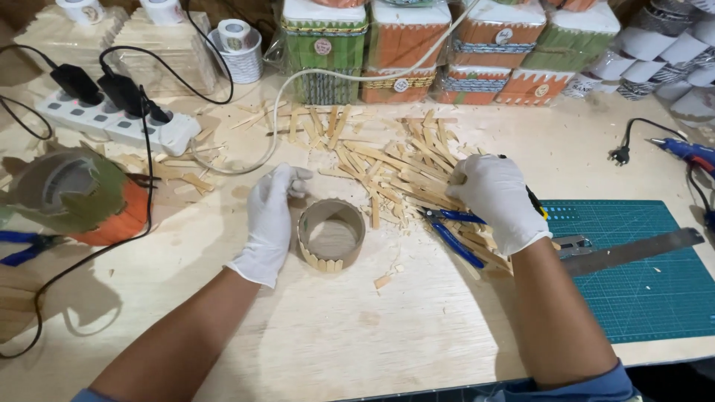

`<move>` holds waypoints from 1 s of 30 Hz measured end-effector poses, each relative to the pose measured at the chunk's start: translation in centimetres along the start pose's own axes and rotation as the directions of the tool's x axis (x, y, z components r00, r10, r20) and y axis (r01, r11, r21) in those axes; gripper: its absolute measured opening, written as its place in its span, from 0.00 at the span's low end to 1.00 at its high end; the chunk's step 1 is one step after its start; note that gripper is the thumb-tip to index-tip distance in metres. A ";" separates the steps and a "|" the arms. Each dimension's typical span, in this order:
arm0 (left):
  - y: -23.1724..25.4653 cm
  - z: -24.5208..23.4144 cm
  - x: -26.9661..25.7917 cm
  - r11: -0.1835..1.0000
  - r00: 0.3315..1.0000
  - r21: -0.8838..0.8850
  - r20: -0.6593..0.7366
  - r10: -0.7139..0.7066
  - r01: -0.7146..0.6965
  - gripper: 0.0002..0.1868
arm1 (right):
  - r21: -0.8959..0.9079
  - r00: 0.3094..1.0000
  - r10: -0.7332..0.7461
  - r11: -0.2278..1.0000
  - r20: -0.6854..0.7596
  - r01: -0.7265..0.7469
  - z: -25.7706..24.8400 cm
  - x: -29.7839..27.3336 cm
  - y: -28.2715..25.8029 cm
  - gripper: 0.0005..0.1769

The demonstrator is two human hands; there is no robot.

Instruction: Gluing small wooden sticks onto a cardboard cylinder to create a decorative container using a glue gun and pliers.

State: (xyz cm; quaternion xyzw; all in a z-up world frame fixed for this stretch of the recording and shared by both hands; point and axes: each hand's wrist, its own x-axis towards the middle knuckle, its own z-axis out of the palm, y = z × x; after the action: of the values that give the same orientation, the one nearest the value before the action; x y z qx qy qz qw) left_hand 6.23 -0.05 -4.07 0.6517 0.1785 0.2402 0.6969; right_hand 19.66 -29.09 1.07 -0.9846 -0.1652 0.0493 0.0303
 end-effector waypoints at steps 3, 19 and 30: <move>-0.2 0.5 0.3 0.999 1.000 -0.037 -0.020 0.003 -0.004 0.19 | 0.082 0.999 0.037 0.996 0.022 -0.038 -0.3 -0.1 0.2 0.11; 0.4 0.5 -1.5 0.971 0.977 0.104 0.036 0.212 -0.215 0.09 | 0.759 0.984 -0.098 0.649 0.147 -0.049 -3.0 -3.1 -3.8 0.18; 2.3 1.1 -2.1 0.992 0.999 -0.117 0.024 0.041 -0.038 0.12 | 0.695 0.996 -0.087 0.717 0.024 0.046 0.5 -4.6 -7.6 0.11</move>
State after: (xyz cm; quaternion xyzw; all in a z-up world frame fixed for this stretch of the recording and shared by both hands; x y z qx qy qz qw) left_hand 4.85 -2.06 -1.86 0.6163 0.1421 0.2552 0.7313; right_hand 12.82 -23.37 1.58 -0.8933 -0.1707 0.1333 0.3939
